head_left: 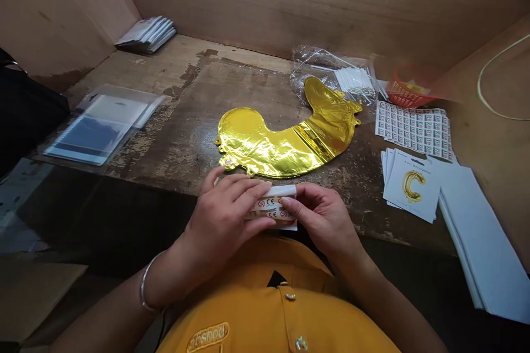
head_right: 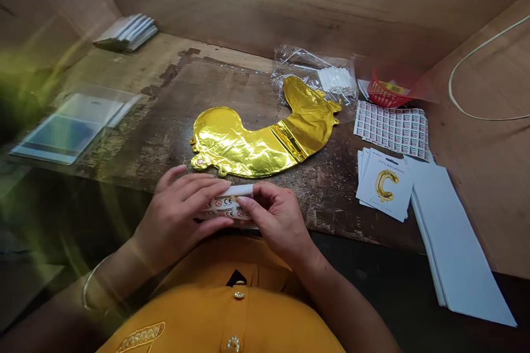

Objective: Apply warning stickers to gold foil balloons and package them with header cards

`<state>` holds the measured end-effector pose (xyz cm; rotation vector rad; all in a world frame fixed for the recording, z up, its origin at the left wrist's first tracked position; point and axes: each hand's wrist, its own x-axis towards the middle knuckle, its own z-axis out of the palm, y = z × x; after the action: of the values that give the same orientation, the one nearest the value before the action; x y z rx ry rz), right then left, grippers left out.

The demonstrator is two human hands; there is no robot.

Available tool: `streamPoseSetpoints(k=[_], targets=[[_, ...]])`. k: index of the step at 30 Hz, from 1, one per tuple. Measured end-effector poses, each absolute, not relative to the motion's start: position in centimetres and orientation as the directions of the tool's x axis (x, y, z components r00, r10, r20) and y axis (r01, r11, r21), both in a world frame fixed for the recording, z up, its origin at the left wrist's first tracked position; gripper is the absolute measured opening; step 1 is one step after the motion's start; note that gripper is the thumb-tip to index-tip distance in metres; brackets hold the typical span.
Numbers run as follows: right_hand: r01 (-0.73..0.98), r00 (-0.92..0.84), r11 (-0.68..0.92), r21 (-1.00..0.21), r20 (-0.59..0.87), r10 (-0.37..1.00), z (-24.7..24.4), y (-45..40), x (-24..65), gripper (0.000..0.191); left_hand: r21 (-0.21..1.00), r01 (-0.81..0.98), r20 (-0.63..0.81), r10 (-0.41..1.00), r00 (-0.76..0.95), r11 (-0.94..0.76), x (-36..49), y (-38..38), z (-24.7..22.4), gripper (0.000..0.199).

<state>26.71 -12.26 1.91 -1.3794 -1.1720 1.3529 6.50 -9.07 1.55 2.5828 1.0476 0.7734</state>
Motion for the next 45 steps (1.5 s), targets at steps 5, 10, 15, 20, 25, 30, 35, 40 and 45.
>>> streamPoseSetpoints(k=[5, 10, 15, 20, 25, 30, 35, 40, 45], targets=[[0.102, 0.047, -0.161, -0.982, -0.157, 0.986, 1.7, -12.7, 26.3, 0.021, 0.567, 0.482, 0.266, 0.702, 0.661, -0.669, 6.7, -8.4, 1.3, 0.018], [0.275, -0.012, -0.093, -0.957, -0.100, 0.995, 1.9, -12.8, 27.1, 0.034, 0.644, 0.446, 0.211, 0.704, 0.678, -0.622, 6.8, -8.0, 1.3, 0.013], [0.444, -0.026, -0.024, -0.896, -0.040, 0.999, 2.3, -12.5, 27.5, 0.010, 0.709, 0.491, 0.088, 0.753, 0.652, -0.507, 5.9, -7.8, 1.0, 0.038], [0.568, 0.004, 0.094, -0.818, 0.116, 0.993, 2.2, -12.2, 27.7, 0.008, 0.763, 0.514, 0.019, 0.807, 0.590, -0.393, 5.0, -7.9, 0.8, 0.015], [0.457, -0.050, 0.052, -0.888, 0.033, 0.998, 2.1, -12.2, 27.9, 0.009, 0.829, 0.489, -0.022, 0.860, 0.510, -0.269, 4.3, -7.8, 1.0, 0.021], [0.429, 0.047, 0.031, -0.903, 0.056, 0.997, 1.4, -12.4, 28.1, 0.007, 0.913, 0.400, 0.053, 0.995, 0.090, -0.084, 2.0, -8.5, 0.0, 0.049], [0.453, 0.044, 0.053, -0.890, 0.081, 0.996, 0.8, -12.4, 28.1, 0.007, 0.962, 0.120, -0.266, 0.946, 0.187, 0.247, 1.4, -8.8, -1.5, 0.057], [0.476, 0.020, 0.073, -0.877, 0.093, 0.995, 0.6, -12.6, 27.8, 0.008, 0.893, -0.139, -0.397, 0.895, 0.206, 0.428, 3.4, -8.9, -2.3, 0.047], [0.459, 0.001, 0.049, -0.887, 0.055, 0.998, 0.8, -12.5, 27.9, 0.010, 0.985, 0.153, 0.097, 0.985, -0.145, -0.074, 4.0, -9.1, -2.2, 0.032]])
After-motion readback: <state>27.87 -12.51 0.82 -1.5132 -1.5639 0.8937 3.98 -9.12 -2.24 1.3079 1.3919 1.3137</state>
